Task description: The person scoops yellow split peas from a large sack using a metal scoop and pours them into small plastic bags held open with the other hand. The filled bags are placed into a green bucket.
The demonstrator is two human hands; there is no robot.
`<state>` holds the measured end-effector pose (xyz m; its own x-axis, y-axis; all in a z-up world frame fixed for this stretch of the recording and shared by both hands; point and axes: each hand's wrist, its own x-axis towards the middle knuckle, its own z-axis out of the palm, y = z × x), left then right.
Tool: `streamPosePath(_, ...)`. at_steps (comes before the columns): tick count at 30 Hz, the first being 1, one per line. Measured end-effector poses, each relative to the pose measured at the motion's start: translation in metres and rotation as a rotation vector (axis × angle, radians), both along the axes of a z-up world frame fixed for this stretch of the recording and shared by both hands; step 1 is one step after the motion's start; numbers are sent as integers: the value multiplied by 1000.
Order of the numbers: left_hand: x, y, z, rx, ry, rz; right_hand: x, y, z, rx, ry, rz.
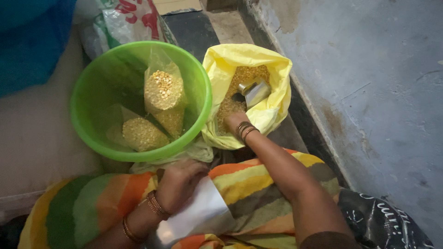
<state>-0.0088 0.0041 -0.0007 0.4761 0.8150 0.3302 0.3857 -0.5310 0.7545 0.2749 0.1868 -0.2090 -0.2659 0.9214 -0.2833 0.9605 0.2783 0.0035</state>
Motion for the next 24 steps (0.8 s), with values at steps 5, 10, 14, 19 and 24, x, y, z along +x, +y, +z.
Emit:
streamPosePath(5, 0, -5, 9, -86, 53, -64, 11, 6, 40, 47, 220, -131)
streamPosePath(10, -3, -4, 12, -49, 91, -76, 17, 7, 71, -286, 919, -348)
streamPosePath(14, -7, -4, 7, -76, 108, -49, 24, 4, 86, -546, 1281, -534)
streamPosePath(19, -9, -1, -3, -11, 72, 8, 28, -1, 107, -592, 1372, -584)
streamPosePath(24, -12, 1, -3, 93, 41, 65, 22, -8, 120, -331, 1023, -368)
